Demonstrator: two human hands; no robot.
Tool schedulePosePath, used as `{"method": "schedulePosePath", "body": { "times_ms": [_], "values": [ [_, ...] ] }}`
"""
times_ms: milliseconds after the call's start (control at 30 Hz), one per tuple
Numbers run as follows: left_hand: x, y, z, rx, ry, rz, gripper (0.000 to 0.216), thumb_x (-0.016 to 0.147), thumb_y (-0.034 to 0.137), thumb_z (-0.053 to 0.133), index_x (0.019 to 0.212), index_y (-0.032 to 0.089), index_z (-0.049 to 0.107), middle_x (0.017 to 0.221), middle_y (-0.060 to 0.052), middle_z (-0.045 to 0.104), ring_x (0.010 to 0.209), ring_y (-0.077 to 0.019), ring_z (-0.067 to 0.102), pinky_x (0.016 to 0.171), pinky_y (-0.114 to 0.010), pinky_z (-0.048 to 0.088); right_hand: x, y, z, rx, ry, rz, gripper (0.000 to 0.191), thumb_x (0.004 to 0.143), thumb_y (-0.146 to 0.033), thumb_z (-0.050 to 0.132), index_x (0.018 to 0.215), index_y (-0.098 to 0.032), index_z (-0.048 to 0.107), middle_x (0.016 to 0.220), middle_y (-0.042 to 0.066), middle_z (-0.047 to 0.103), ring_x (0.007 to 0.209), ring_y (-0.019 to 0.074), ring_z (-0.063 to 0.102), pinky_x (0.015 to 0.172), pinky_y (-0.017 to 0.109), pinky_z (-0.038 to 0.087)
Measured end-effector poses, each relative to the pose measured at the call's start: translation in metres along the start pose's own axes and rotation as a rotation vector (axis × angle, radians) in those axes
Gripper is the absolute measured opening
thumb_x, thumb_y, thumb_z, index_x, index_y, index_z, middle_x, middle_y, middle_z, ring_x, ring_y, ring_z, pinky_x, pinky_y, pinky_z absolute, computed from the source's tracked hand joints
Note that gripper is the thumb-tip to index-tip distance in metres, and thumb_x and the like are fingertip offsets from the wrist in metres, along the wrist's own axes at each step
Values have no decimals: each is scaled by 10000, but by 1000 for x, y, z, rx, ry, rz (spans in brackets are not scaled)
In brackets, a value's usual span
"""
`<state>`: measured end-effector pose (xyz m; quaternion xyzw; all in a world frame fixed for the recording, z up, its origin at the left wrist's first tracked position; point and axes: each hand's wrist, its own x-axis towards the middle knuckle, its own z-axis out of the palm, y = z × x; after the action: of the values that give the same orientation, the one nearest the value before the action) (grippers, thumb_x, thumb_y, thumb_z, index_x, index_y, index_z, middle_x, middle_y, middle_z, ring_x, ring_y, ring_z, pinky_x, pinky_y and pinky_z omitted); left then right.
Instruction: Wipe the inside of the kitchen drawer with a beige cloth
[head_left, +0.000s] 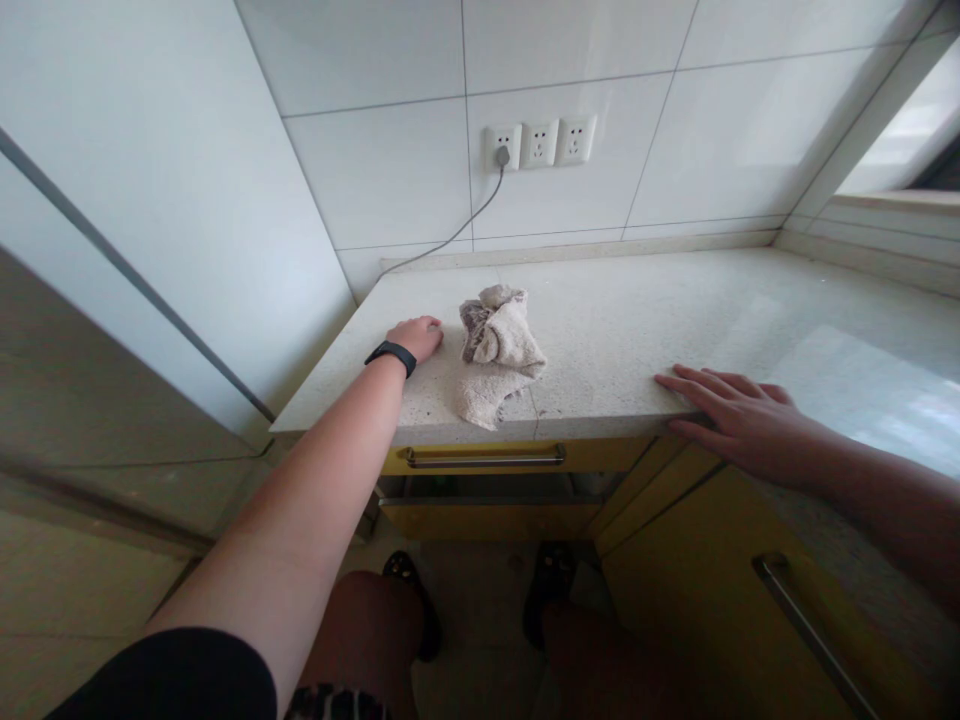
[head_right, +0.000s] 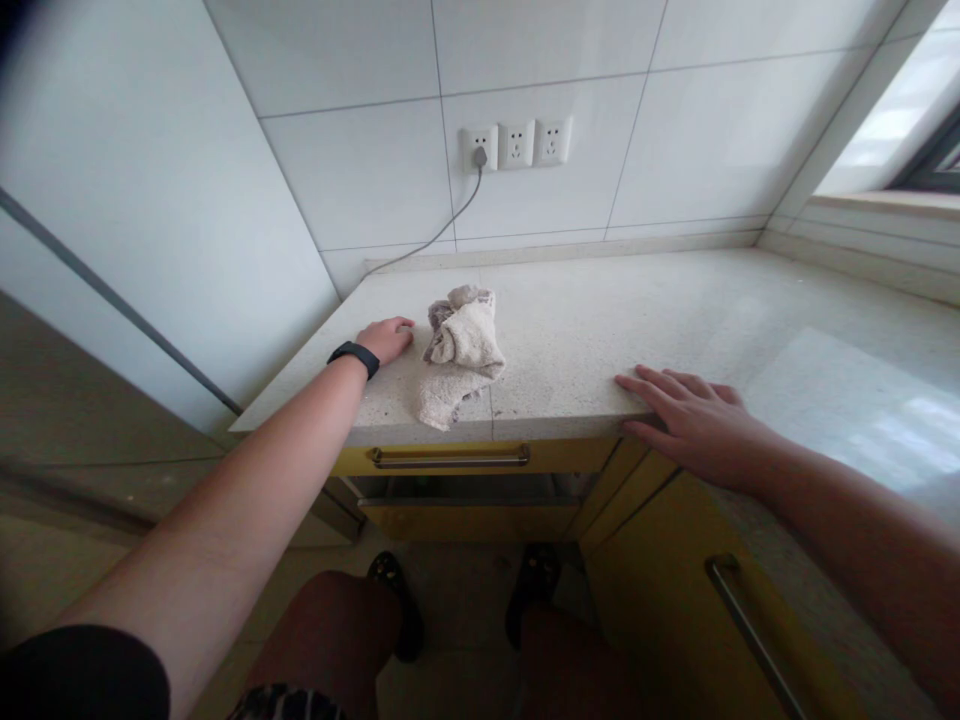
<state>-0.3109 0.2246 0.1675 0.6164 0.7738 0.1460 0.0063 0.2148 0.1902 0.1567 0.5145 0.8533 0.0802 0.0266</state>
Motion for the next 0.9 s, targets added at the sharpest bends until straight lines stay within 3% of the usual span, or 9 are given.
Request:
{"method": "schedulePosePath", "body": {
  "times_ms": [600, 900],
  "values": [
    [8, -8, 5, -9, -8, -1, 488, 903, 436, 485, 1347, 348, 668, 1351, -24, 693, 1273, -302, 628, 1047, -422, 501, 1, 2, 4, 2, 82, -32, 801, 895, -788, 246, 1617, -441, 261, 1646, -98, 216, 1513, 256, 294, 1159, 608, 342],
    [6, -6, 2, -16, -20, -17, 491, 897, 447, 500, 1351, 352, 664, 1352, -25, 691, 1285, -320, 616, 1046, -444, 500, 0, 2, 4, 20, 105, -45, 798, 896, -773, 264, 1616, -430, 281, 1637, -51, 261, 1495, 302, 318, 1134, 642, 347]
  ]
}}
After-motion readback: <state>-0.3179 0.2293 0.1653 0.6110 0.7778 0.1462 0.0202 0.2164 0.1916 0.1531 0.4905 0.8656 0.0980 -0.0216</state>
